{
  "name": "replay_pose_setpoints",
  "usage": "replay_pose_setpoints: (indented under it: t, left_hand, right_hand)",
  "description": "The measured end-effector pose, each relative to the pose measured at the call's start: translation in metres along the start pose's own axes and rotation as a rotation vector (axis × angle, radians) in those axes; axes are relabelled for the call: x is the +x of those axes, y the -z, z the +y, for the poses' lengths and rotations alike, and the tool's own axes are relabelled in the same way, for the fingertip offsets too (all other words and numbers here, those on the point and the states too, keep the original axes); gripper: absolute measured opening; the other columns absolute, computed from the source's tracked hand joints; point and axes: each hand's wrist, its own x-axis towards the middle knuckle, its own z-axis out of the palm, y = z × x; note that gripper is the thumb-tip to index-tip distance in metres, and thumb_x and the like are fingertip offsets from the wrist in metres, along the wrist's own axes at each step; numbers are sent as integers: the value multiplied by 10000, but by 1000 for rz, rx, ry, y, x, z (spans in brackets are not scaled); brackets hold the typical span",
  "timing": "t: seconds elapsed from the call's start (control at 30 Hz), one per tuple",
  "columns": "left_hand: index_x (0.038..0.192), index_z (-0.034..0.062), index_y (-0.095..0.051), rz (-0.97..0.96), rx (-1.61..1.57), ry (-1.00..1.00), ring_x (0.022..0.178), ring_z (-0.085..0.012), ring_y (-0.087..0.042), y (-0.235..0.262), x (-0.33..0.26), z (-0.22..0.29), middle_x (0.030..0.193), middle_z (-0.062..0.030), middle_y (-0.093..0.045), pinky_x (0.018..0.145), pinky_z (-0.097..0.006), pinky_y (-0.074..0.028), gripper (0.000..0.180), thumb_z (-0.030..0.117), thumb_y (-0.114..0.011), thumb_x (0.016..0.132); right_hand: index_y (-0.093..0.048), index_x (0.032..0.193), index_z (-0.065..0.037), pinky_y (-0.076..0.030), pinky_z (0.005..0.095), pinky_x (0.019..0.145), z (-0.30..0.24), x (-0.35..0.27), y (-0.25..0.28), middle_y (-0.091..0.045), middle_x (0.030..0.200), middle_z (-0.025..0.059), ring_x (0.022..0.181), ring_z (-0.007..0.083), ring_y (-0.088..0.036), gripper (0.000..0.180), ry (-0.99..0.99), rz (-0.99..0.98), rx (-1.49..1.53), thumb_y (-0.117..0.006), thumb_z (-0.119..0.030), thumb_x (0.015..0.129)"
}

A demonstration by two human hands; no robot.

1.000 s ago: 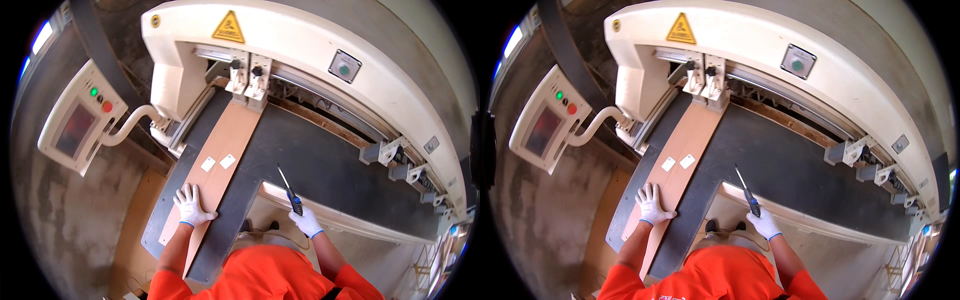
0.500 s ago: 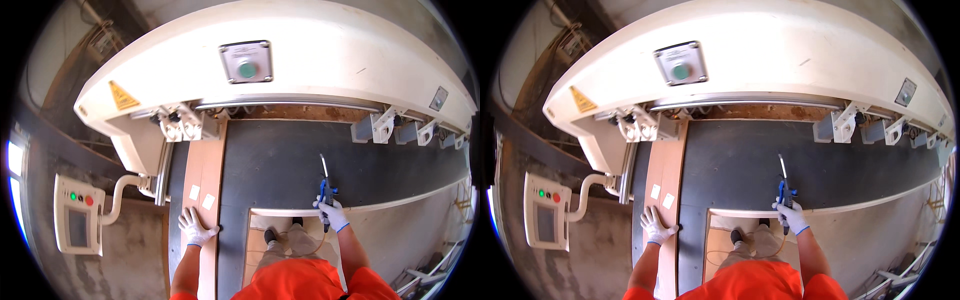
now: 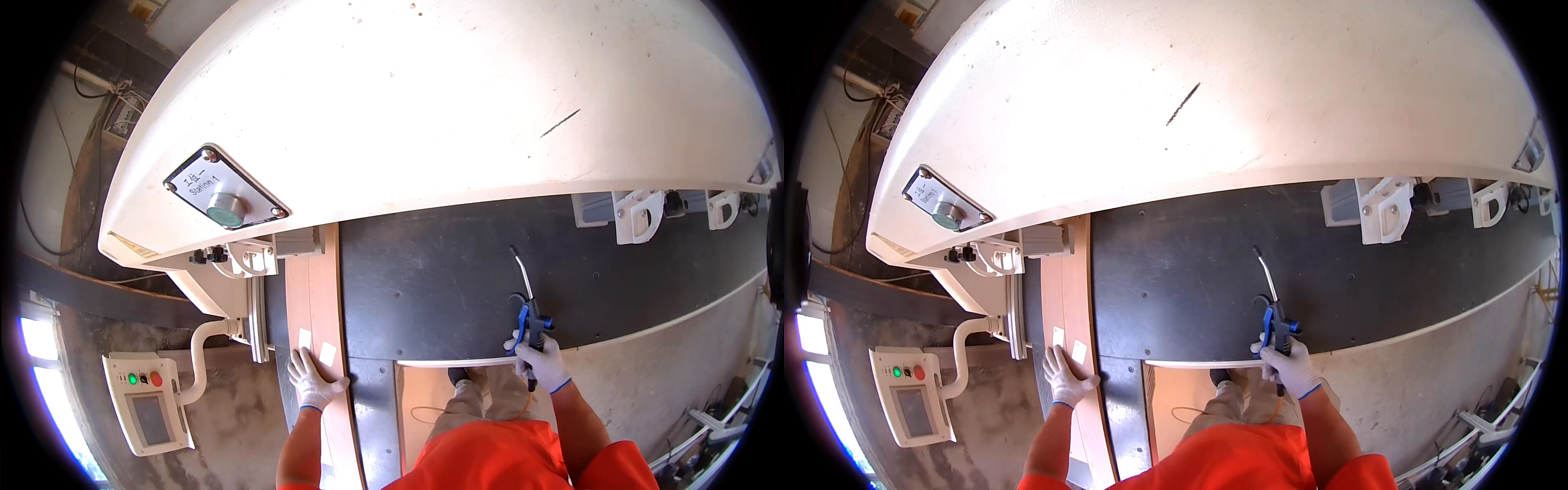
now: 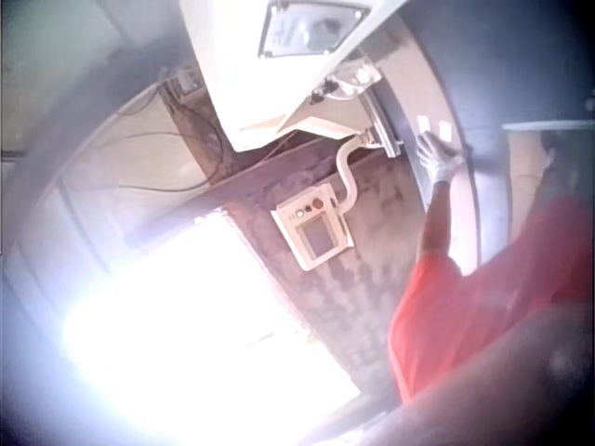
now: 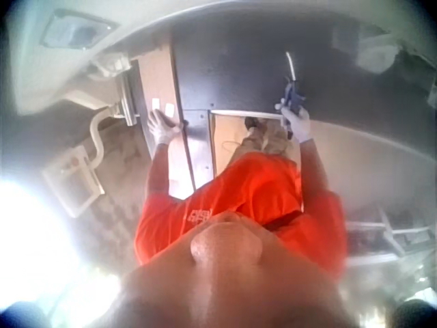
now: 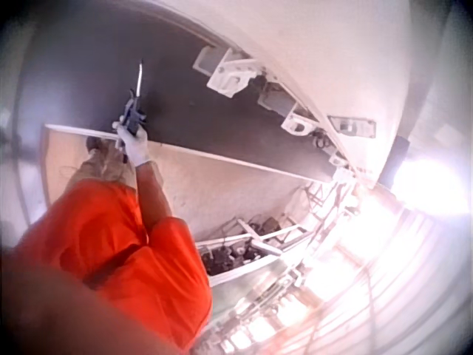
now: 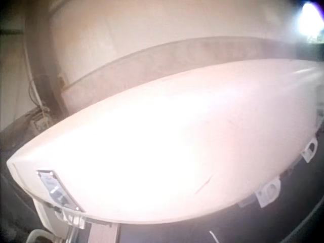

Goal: The person places wooden boards onto a machinery belt, uses an air gun to clean the machine and boards, and manages the flow of items through the station.

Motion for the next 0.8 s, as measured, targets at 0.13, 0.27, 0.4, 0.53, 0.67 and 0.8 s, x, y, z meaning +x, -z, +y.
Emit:
replay_pose_setpoints:
  t: [0.13, 0.27, 0.4, 0.53, 0.67, 0.8]
  left_hand:
    - [1658, -9, -124, -1, -6, -12, 1545, -533, -151, 1, 3, -2, 1715, -296, -114, 1258, -631, -150, 1533, 674, -861, 500]
    - [1670, 13, -116, -33, 3, 4, 1555, -526, -145, 12, 5, 1, 1724, -291, -112, 1274, -608, -149, 1524, 648, -876, 511]
    - [1671, 23, -129, -22, -5, 8, 1552, -527, -165, 13, 1, -2, 1717, -287, -149, 1273, -615, -166, 1525, 642, -889, 503]
    - [1643, 25, -183, 3, -8, -30, 1532, -525, -199, 23, -2, 10, 1695, -283, -188, 1264, -612, -185, 1455, 620, -885, 516]
    - [1623, 13, -231, 93, -12, -77, 1480, -529, -233, 9, -9, 10, 1646, -268, -240, 1219, -651, -194, 1433, 657, -847, 501]
    - [1616, 12, -257, 94, -48, -45, 1482, -528, -241, 8, -9, 9, 1649, -265, -245, 1211, -649, -213, 1413, 661, -846, 508]
  right_hand:
    - [-664, 1257, -45, -473, 246, 486, 3, 2, 2, -798, 1074, 86, 581, 94, -652, 263, 10, 10, 1, -684, -94, 999]
    - [-670, 1243, -45, -474, 242, 482, -3, 0, 0, -803, 1055, 85, 574, 92, -653, 254, -9, 7, -30, -689, -124, 1002]
    - [-669, 1243, -43, -476, 241, 483, 0, 2, -2, -805, 1067, 94, 569, 95, -654, 253, 22, 2, -29, -686, -134, 1007]
    - [-659, 1257, -32, -483, 246, 482, 1, 1, -2, -802, 1089, 111, 565, 107, -657, 266, 15, 13, 3, -684, -133, 1012]
    - [-649, 1256, -30, -492, 257, 480, -1, -2, -5, -798, 1098, 122, 567, 122, -663, 263, 27, 25, -24, -684, -134, 1017]
    - [-647, 1290, -40, -495, 272, 482, 4, -1, -5, -792, 1109, 117, 575, 134, -674, 288, 34, 44, -34, -685, -141, 1023]
